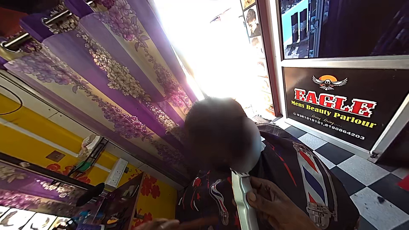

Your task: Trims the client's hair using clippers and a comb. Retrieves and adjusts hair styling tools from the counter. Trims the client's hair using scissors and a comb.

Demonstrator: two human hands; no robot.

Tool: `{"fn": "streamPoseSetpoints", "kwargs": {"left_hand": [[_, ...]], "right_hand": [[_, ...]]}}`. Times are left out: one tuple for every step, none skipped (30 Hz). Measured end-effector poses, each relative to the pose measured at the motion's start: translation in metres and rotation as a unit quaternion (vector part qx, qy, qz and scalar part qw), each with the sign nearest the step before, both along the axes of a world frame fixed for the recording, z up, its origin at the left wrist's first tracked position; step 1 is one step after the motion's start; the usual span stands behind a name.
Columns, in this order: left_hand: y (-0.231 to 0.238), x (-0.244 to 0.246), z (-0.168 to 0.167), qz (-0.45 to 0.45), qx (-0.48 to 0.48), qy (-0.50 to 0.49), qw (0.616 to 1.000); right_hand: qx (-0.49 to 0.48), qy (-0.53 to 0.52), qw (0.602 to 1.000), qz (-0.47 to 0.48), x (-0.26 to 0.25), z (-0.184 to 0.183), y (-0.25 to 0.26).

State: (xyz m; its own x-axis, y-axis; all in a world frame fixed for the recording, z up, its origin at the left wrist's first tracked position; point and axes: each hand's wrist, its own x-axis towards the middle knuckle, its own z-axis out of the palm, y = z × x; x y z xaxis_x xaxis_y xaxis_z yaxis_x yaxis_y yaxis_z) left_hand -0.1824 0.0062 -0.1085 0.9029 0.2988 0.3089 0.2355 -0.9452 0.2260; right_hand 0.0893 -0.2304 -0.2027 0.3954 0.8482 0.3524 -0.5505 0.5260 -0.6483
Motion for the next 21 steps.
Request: {"fn": "streamPoseSetpoints", "kwargs": {"left_hand": [[0.010,0.003,0.007,-0.011,0.026,-0.070,0.997],[0.011,0.014,0.019,-0.017,0.057,-0.139,0.989],[0.003,0.030,0.034,-0.016,0.094,-0.193,0.977],[-0.009,0.049,0.050,-0.016,0.135,-0.226,0.965],[-0.024,0.071,0.066,-0.024,0.182,-0.244,0.952],[-0.038,0.094,0.081,-0.042,0.221,-0.258,0.940],[-0.051,0.117,0.095,-0.064,0.255,-0.264,0.928],[-0.060,0.139,0.107,-0.084,0.286,-0.260,0.919],[-0.067,0.159,0.117,-0.102,0.316,-0.244,0.911],[-0.072,0.176,0.126,-0.112,0.341,-0.215,0.908],[-0.075,0.189,0.133,-0.116,0.361,-0.176,0.909],[-0.077,0.199,0.138,-0.116,0.376,-0.133,0.910],[-0.077,0.204,0.141,-0.115,0.385,-0.093,0.911],[-0.077,0.206,0.142,-0.117,0.393,-0.061,0.910],[-0.077,0.205,0.143,-0.119,0.400,-0.037,0.908],[-0.077,0.202,0.144,-0.121,0.408,-0.017,0.905],[-0.077,0.198,0.144,-0.125,0.414,-0.002,0.902],[-0.076,0.194,0.144,-0.131,0.417,0.010,0.899],[-0.076,0.191,0.144,-0.138,0.416,0.023,0.898],[-0.075,0.189,0.144,-0.148,0.413,0.039,0.898],[-0.075,0.188,0.144,-0.157,0.410,0.064,0.896]], "right_hand": [[0.002,-0.015,1.000,0.007,-0.001,-0.006,-0.005],[0.003,-0.029,0.999,0.013,-0.003,-0.010,-0.009],[0.007,-0.043,0.999,0.019,-0.004,-0.013,-0.012],[0.010,-0.056,0.998,0.027,-0.005,-0.016,-0.013],[0.012,-0.067,0.997,0.036,-0.007,-0.018,-0.013],[0.013,-0.075,0.996,0.048,-0.009,-0.018,-0.013],[0.013,-0.079,0.995,0.059,-0.011,-0.017,-0.013],[0.009,-0.084,0.994,0.066,-0.014,-0.015,-0.012],[0.003,-0.089,0.994,0.069,-0.016,-0.014,-0.011],[-0.002,-0.095,0.993,0.067,-0.018,-0.013,-0.010],[-0.005,-0.101,0.993,0.064,-0.019,-0.013,-0.010],[-0.007,-0.104,0.993,0.062,-0.019,-0.014,-0.010],[-0.007,-0.106,0.993,0.058,-0.018,-0.014,-0.011],[-0.006,-0.104,0.993,0.056,-0.018,-0.014,-0.012],[-0.006,-0.103,0.993,0.055,-0.017,-0.014,-0.014],[-0.008,-0.102,0.993,0.052,-0.016,-0.014,-0.016],[-0.008,-0.104,0.993,0.047,-0.015,-0.014,-0.017],[-0.010,-0.108,0.993,0.041,-0.014,-0.013,-0.019],[-0.011,-0.111,0.993,0.036,-0.013,-0.012,-0.021],[-0.011,-0.111,0.993,0.033,-0.012,-0.011,-0.022],[-0.010,-0.112,0.993,0.031,-0.011,-0.011,-0.022]]}}
